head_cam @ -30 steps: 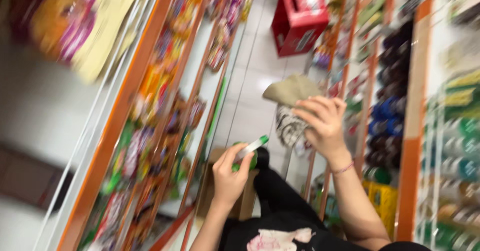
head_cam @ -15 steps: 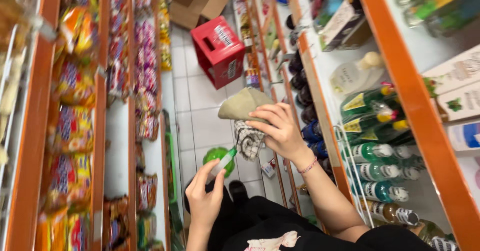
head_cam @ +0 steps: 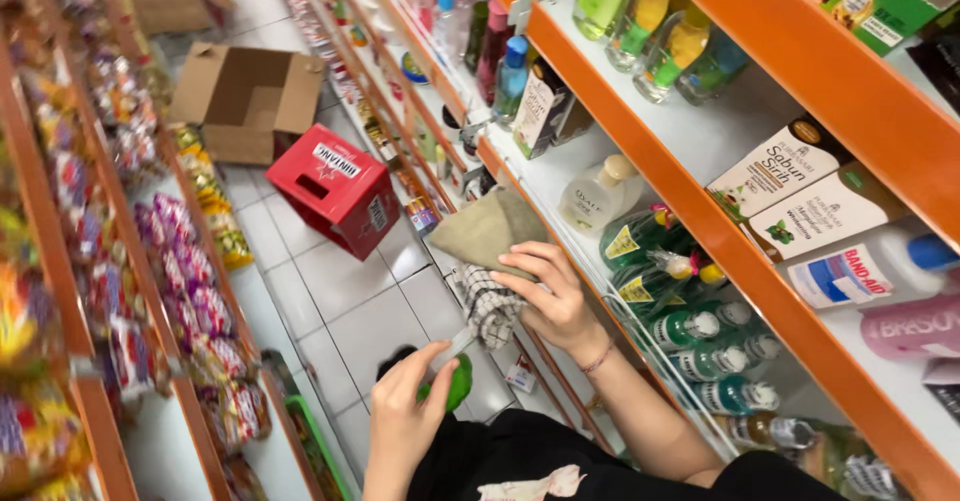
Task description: The person cleans the glass door of a commercial refrigerator using a spray bottle and a cloth. They then move to a nearby shelving unit and wipe the orange shelf edges and product packaging with the cloth.
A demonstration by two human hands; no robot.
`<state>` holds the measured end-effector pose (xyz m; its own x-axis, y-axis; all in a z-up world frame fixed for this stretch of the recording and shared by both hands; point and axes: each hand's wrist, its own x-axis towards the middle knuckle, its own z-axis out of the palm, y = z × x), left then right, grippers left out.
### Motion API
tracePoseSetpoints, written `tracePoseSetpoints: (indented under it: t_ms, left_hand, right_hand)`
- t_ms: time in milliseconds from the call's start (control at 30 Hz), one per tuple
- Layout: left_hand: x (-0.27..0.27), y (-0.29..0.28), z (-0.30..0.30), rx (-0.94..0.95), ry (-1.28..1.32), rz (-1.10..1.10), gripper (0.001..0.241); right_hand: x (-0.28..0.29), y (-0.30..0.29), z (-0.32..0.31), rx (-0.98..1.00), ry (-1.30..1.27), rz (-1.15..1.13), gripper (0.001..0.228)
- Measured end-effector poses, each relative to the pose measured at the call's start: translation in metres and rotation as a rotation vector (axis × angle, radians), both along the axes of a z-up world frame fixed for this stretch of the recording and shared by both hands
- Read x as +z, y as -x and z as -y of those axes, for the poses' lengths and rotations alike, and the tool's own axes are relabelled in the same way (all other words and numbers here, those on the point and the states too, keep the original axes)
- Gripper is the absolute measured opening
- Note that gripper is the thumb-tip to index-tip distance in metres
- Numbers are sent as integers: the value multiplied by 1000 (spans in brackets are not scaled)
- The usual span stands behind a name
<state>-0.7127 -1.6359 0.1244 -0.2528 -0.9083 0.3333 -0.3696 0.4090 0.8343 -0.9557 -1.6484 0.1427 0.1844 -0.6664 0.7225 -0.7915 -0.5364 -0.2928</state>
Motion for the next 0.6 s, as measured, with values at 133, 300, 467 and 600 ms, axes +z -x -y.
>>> tracePoseSetpoints:
  t_ms: [133,300,467,600]
  left_hand:
    - [8,0,73,-212,64,4,26]
    - [8,-12,159,-372,167,59,27]
    - [6,-31,223,-443,149,102,26]
    - [-2,-37,256,-542,102,144,26]
  right_hand:
    - [-11,9,16,-119,18,-1,56]
    - [-34,4,41,-343,63,-78,55]
    - [-49,-6,67,-574,109,-117,59]
    - [-65,-16,98,-808,156,-21,60]
